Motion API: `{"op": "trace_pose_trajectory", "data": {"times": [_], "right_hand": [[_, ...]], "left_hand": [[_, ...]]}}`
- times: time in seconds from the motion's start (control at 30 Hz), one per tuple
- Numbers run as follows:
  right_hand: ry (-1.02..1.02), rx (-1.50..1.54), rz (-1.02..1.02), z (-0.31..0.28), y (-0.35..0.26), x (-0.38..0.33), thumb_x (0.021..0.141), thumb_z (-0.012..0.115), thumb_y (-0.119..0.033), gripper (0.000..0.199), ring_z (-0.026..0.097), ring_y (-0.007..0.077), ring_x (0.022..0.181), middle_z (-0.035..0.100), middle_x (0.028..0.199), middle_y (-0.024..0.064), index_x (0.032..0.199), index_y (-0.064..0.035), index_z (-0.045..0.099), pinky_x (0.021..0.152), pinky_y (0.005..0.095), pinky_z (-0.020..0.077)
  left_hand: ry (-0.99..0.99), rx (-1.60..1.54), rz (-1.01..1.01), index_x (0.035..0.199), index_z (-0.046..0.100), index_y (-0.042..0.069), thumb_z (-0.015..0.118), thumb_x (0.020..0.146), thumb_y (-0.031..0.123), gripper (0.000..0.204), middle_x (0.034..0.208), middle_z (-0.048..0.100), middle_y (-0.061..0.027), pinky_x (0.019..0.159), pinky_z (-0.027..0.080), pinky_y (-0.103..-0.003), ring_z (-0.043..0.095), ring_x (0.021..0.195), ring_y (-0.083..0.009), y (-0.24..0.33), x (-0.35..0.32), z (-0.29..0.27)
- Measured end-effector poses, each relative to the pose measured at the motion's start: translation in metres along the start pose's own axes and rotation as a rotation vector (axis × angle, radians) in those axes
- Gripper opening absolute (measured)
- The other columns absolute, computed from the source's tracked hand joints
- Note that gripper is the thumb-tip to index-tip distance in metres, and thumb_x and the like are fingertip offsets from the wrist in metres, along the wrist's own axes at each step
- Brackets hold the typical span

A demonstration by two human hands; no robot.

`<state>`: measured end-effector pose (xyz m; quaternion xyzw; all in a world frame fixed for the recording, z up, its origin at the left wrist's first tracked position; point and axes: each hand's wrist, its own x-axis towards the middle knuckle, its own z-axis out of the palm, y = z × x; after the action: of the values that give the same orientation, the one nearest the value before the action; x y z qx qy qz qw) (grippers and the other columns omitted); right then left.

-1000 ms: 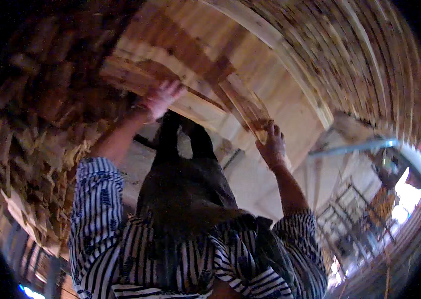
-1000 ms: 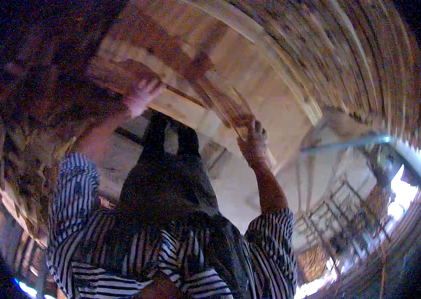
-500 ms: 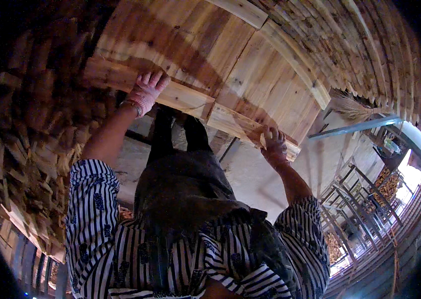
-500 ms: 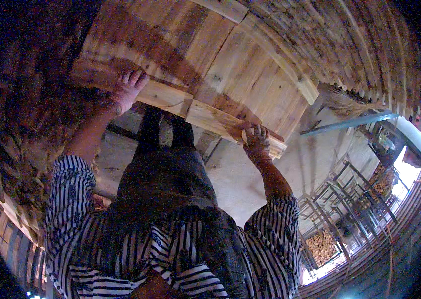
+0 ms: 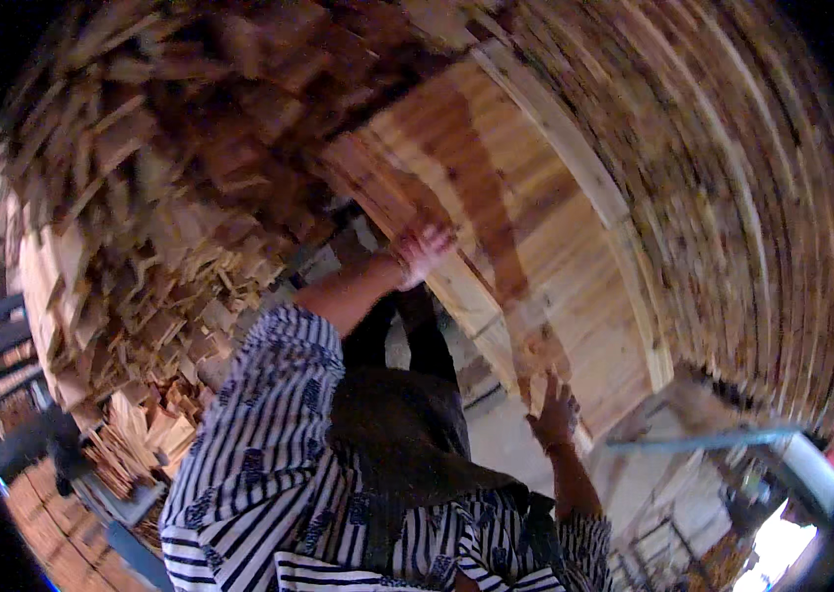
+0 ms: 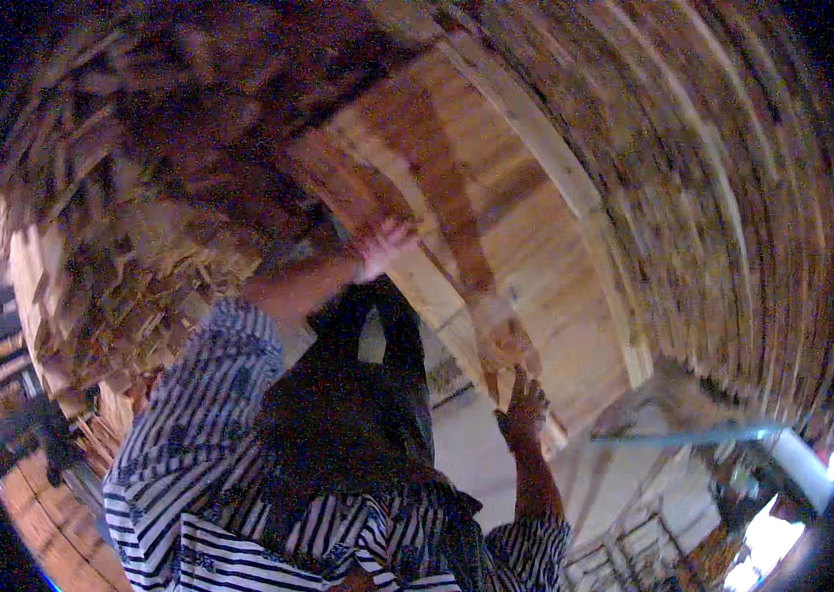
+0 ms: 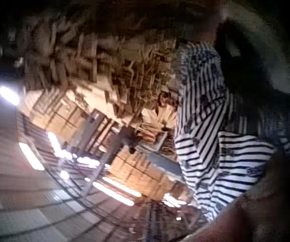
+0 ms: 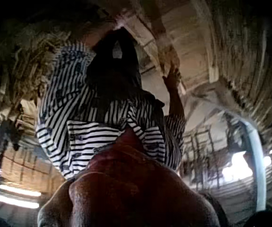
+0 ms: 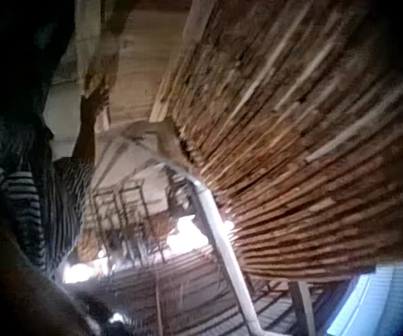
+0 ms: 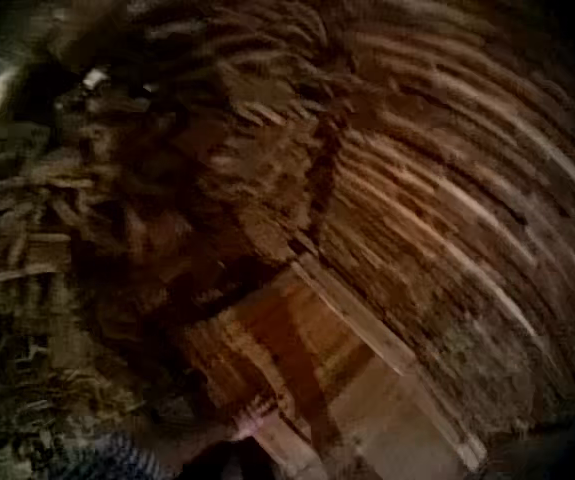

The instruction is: The person repeatedly picks up bundles of wooden planks from a large pile and stacks them onto a pallet. They use both hands to lift, align, and place the wood pieces in an organized manner.

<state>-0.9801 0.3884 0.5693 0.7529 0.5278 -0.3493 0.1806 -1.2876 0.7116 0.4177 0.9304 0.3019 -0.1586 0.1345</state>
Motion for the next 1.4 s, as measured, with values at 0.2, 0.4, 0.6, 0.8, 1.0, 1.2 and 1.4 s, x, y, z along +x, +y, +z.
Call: {"op": "trace_pose_trajectory", "data": {"times": [0.2, 0.4, 0.6, 0.8, 1.0, 1.2, 1.4], "right_hand": [[0.246, 0.103, -0.289, 0.007, -0.055, 0.027, 0.083, 0.076, -0.027, 0.090, 0.042, 0.0434, 0.134, 0.043, 0.147, 0.0248, 0.154, -0.0025, 0.026, 0.110, 0.0506, 0.0380], [-0.041, 0.104, -0.633, -0.018, -0.143, 0.149, 0.088, 0.068, -0.043, 0.080, 0.050, 0.0391, 0.130, 0.047, 0.146, 0.0240, 0.151, -0.0063, 0.035, 0.107, 0.0456, 0.0434], [-0.257, 0.194, -0.886, -0.046, -0.322, 0.110, 0.087, 0.070, -0.043, 0.076, 0.054, 0.0376, 0.128, 0.053, 0.140, 0.0231, 0.147, -0.0052, 0.043, 0.108, 0.0404, 0.0434], [-0.272, 0.367, -1.245, -0.115, -0.548, 0.042, 0.101, 0.053, -0.030, 0.056, 0.057, 0.0327, 0.119, 0.056, 0.132, 0.0176, 0.146, 0.0002, 0.040, 0.107, 0.0357, 0.0428], [-0.226, 0.666, -1.322, -0.136, -0.739, -0.025, 0.104, 0.045, -0.041, 0.062, 0.052, 0.0259, 0.130, 0.048, 0.147, 0.0091, 0.151, -0.0036, 0.034, 0.106, 0.0415, 0.0448], [-0.538, 1.100, -0.485, -0.157, -0.805, -0.122, 0.099, 0.045, -0.061, 0.069, 0.063, 0.0264, 0.112, 0.054, 0.140, 0.0093, 0.145, -0.0093, 0.047, 0.096, 0.0477, 0.0516], [-0.815, 1.229, -0.551, -0.171, -0.798, -0.094, 0.098, 0.034, -0.070, 0.082, 0.063, 0.0252, 0.111, 0.062, 0.129, 0.0128, 0.143, -0.0036, 0.047, 0.098, 0.0414, 0.0521]], "left_hand": [[0.187, -0.594, -0.210, 0.149, 0.035, 0.001, 0.068, 0.087, 0.041, 0.082, 0.145, 0.047, -0.0197, 0.113, 0.036, -0.048, 0.046, 0.132, -0.0393, 0.073, -0.116, -0.069], [0.310, -1.464, -1.057, 0.141, 0.050, 0.003, 0.067, 0.088, 0.041, 0.067, 0.133, 0.060, -0.0202, 0.102, 0.047, -0.037, 0.059, 0.121, -0.0324, 0.058, -0.214, -0.041], [1.528, -1.631, -1.633, 0.145, 0.046, 0.003, 0.061, 0.096, 0.036, 0.061, 0.142, 0.054, -0.0182, 0.108, 0.040, -0.035, 0.052, 0.131, -0.0293, -0.034, -0.422, -0.100], [2.605, -1.121, -1.036, 0.156, 0.020, 0.002, 0.053, 0.101, 0.047, 0.078, 0.159, 0.031, -0.0181, 0.121, 0.022, -0.034, 0.031, 0.146, -0.0262, -0.120, -0.555, -0.130], [2.282, -1.130, -1.383, 0.155, 0.019, 0.001, 0.056, 0.099, 0.048, 0.082, 0.154, 0.033, -0.0156, 0.118, 0.026, -0.037, 0.034, 0.142, -0.0252, -0.172, -0.638, -0.164], [2.330, -1.401, -0.996, 0.154, 0.021, 0.003, 0.065, 0.098, 0.030, 0.077, 0.152, 0.036, -0.0133, 0.118, 0.025, -0.037, 0.037, 0.138, -0.0253, -0.162, -0.620, -0.225], [2.003, -1.588, -0.844, 0.122, 0.061, 0.005, 0.053, 0.101, 0.048, 0.048, 0.111, 0.062, -0.0022, 0.097, 0.045, -0.031, 0.057, 0.104, -0.0131, -0.238, -0.674, -0.189]]}}
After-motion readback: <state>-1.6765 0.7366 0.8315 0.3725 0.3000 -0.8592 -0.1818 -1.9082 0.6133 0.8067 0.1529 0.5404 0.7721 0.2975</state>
